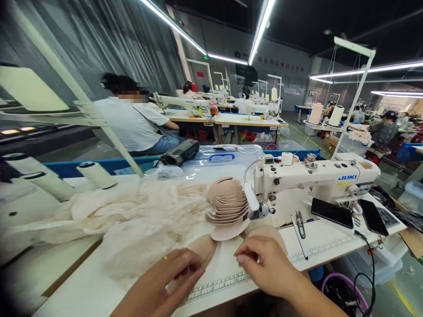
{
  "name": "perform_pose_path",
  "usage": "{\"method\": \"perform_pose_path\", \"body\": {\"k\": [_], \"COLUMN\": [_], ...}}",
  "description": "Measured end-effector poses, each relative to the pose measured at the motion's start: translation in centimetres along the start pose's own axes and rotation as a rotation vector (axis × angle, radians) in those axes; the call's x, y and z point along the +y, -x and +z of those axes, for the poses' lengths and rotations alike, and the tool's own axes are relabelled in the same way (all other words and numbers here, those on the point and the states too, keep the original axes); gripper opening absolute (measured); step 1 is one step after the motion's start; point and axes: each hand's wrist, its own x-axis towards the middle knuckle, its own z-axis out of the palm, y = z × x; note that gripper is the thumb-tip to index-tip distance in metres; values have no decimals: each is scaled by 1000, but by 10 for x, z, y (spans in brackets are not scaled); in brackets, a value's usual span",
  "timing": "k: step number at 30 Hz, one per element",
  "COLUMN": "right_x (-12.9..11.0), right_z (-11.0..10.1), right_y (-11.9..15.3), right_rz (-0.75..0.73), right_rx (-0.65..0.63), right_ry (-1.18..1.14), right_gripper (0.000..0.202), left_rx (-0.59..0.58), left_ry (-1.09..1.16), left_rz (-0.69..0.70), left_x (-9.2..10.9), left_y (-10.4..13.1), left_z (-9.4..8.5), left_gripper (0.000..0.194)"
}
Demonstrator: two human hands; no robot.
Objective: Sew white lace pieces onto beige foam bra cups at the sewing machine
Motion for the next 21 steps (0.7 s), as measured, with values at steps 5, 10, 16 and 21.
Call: {"method": "perform_pose_path", "body": {"k": [5, 10, 16, 21], "right_x": [8, 16, 27, 29], "right_z": [10, 31, 28, 27], "right_y": [-47, -76, -89, -96], "right_rz": [-129, -146, 7, 107], "right_rx": [73, 11, 40, 63], "right_ry": [745, 900, 947, 944], "right_gripper": [19, 14, 27, 55], "left_rx": [133, 91, 13, -66], "left_ry": [-508, -556, -543, -510], "left_rz": [139, 179, 252, 321], "left_x": [-42, -70, -87, -89], "left_y": [-59, -81, -98, -118], "left_z": [-24, -21, -18, -22], "left_gripper": [25, 70, 82, 60]}}
